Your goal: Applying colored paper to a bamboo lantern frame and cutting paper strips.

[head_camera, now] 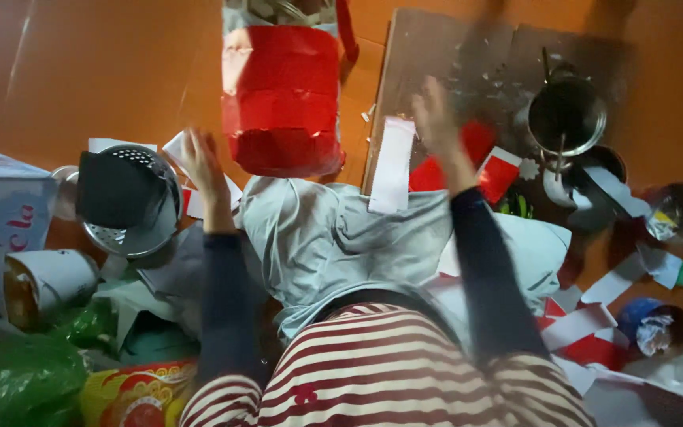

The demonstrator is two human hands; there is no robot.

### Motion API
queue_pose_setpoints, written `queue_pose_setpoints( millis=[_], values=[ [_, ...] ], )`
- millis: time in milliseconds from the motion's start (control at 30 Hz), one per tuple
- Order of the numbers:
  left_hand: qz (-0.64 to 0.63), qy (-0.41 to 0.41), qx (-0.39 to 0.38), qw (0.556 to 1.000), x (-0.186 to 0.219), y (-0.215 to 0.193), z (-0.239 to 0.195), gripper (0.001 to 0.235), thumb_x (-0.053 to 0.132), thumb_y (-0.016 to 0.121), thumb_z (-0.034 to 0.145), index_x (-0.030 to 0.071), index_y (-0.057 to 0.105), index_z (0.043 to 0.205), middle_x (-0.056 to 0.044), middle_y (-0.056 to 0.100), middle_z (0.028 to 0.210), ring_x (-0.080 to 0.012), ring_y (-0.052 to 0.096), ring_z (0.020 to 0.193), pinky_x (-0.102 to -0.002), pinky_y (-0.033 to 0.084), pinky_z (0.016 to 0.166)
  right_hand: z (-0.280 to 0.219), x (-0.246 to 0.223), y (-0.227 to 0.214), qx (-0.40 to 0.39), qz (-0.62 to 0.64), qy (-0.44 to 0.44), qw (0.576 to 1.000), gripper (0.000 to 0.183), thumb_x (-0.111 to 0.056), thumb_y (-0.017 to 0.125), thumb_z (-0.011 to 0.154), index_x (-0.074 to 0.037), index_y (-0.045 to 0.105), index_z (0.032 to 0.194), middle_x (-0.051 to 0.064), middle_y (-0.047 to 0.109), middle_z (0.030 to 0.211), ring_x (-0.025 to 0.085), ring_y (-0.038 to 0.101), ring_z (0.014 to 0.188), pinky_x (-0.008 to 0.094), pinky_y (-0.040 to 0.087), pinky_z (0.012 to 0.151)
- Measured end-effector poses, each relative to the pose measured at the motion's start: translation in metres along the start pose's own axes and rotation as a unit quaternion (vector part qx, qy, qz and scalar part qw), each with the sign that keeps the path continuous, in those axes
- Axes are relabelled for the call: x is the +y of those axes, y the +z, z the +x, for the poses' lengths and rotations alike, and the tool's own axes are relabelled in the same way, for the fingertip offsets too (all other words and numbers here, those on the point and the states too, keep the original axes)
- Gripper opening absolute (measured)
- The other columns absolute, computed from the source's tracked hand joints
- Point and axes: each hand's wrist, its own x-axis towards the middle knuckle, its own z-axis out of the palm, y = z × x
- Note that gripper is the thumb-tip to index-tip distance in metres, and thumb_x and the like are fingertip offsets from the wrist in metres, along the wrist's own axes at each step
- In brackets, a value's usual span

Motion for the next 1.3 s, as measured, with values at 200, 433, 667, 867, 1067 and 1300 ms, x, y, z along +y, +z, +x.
queue_pose_setpoints(
  millis=[200,433,667,867,1067,1300],
  values=[
    [0.234,-0.025,-0.250,0.939,-0.027,0.061,-0.192,0.023,0.013,0.064,0.100,0.004,0.061,0.121,-0.009,0.072,0.102,-0.0217,0.069,0.093,-0.033,0.054,0.082,-0.051,0.159,-0.135,0.090,-0.479,0.215,0.846,0.047,-0.042,0.077,0.089,-0.005,0.070,0.117,0.021,0.057,0.127,0.044,0.053,0.122,0.061,0.049,0.089],
    [0.506,0.060,-0.330,0.795,-0.134,0.180,-0.246,0.050,0.033,0.077,0.089,0.002,0.057,0.122,-0.023,0.069,0.111,-0.0420,0.064,0.104,-0.051,0.051,0.089,-0.088,0.234,-0.176,0.098,-0.456,0.138,0.874,0.035,-0.007,0.072,0.093,-0.003,0.059,0.124,0.030,0.052,0.133,0.049,0.067,0.099,0.055,0.057,0.080],
    [0.579,-0.182,-0.324,0.726,-0.103,0.227,-0.247,0.088,0.046,0.083,0.082,-0.006,0.037,0.134,-0.031,0.068,0.101,-0.0474,0.067,0.095,-0.054,0.053,0.081,-0.132,0.173,-0.182,0.127,-0.385,0.159,0.900,0.026,-0.020,0.063,0.101,-0.009,0.071,0.123,0.031,0.065,0.106,0.051,0.066,0.092,0.060,0.053,0.079],
    [0.443,-0.137,-0.260,0.847,-0.161,0.191,-0.256,0.062,0.020,0.084,0.076,-0.002,0.050,0.123,-0.023,0.072,0.094,-0.0392,0.071,0.089,-0.047,0.056,0.078,-0.140,0.214,-0.104,0.240,0.019,0.098,0.966,0.038,-0.016,0.064,0.102,-0.008,0.066,0.140,0.021,0.072,0.091,0.032,0.063,0.075,0.040,0.049,0.062],
    [0.120,-0.459,-0.251,0.844,-0.177,0.179,-0.251,0.033,0.009,0.069,0.094,-0.004,0.060,0.123,-0.012,0.071,0.108,-0.0268,0.071,0.094,-0.040,0.060,0.075,-0.125,0.214,-0.097,0.163,0.454,0.268,0.834,0.029,-0.019,0.052,0.108,-0.008,0.061,0.134,0.003,0.066,0.079,0.013,0.059,0.059,0.026,0.039,0.045],
    [-0.072,-0.555,-0.209,0.802,-0.165,0.191,-0.264,0.039,0.003,0.046,0.092,0.010,0.052,0.130,-0.010,0.067,0.123,-0.0302,0.071,0.107,-0.047,0.064,0.084,-0.140,0.224,-0.082,0.136,0.438,0.255,0.851,0.024,-0.028,0.050,0.110,-0.009,0.064,0.116,0.002,0.054,0.068,0.012,0.046,0.049,0.026,0.031,0.040]
  ],
)
